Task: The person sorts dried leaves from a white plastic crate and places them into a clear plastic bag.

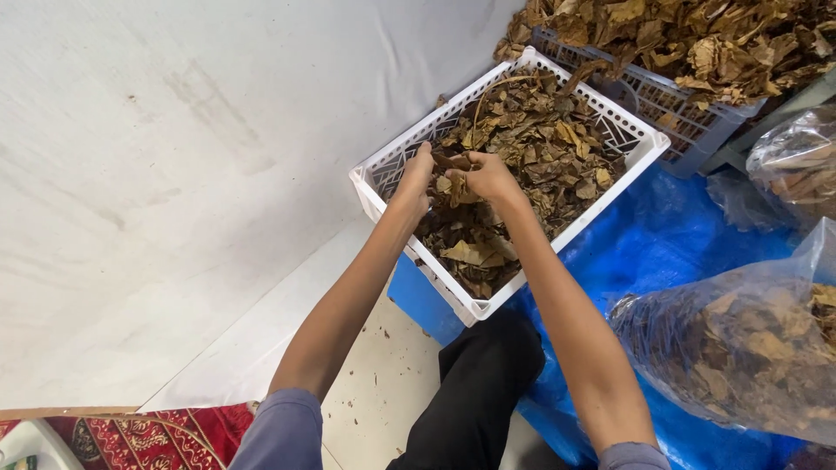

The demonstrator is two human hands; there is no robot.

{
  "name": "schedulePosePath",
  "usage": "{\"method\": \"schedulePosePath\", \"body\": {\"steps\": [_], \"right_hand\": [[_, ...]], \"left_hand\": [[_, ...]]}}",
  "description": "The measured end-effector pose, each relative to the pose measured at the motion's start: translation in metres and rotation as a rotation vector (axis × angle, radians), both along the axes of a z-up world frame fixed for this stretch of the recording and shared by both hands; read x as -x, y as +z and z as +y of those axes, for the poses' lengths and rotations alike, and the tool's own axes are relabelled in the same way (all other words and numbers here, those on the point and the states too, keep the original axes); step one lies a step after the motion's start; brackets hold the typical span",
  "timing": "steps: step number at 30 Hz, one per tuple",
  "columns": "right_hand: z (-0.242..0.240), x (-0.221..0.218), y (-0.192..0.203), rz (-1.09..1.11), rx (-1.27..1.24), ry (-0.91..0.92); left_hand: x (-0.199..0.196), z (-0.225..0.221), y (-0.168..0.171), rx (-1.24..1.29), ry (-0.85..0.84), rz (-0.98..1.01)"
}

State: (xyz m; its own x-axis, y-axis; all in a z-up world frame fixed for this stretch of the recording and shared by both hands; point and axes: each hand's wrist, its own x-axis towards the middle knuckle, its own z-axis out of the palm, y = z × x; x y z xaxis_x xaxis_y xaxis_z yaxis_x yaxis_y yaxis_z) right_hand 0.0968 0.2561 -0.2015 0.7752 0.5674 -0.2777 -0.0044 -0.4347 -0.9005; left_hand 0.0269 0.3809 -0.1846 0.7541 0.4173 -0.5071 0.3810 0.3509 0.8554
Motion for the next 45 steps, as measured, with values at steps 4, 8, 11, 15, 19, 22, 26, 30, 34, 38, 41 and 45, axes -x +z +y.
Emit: {"method": "schedulePosePath", "body": {"steps": [4, 8, 11, 15, 19, 22, 26, 30, 34, 38, 41, 45], "right_hand": [[-0.013, 0.001, 0.013, 0.053, -0.061, -0.061], [-0.022, 0.005, 0.031, 0.120, -0.085, -0.158], [-0.021, 0.014, 0.043, 0.148, -0.090, -0.185], [-0.013, 0.022, 0.036, 0.105, 0.016, -0.174], [-0.022, 0.004, -0.002, -0.007, 0.034, -0.111], [-0.026, 0.006, 0.000, -0.102, 0.137, -0.074], [-0.031, 0.013, 0.017, -0.122, 0.236, 0.087], [-0.036, 0.013, 0.023, -0.190, 0.337, 0.180], [-0.043, 0.006, 0.009, -0.288, 0.446, 0.171], [-0.050, 0.015, 0.009, -0.364, 0.566, 0.279], [-0.050, 0.020, 0.015, -0.359, 0.582, 0.319], [-0.049, 0.027, 0.034, -0.300, 0.559, 0.309]], "left_hand": [[0.004, -0.008, -0.009, 0.007, 0.118, -0.171], [0.022, -0.022, 0.004, 0.026, 0.204, -0.285], [0.026, -0.030, 0.015, 0.023, 0.160, -0.309], [0.008, -0.023, -0.007, 0.025, 0.054, -0.251], [-0.011, -0.020, -0.036, 0.042, -0.035, -0.154], [-0.012, -0.023, -0.040, 0.115, -0.051, -0.144], [-0.008, -0.027, -0.035, 0.162, -0.054, -0.090], [-0.001, -0.025, -0.035, 0.133, -0.036, -0.048], [-0.013, -0.019, -0.070, 0.126, -0.044, -0.046], [-0.003, -0.024, -0.065, 0.082, -0.126, -0.042], [-0.007, -0.023, -0.078, 0.056, -0.176, -0.015], [-0.018, -0.021, -0.098, 0.035, -0.222, 0.012]]}}
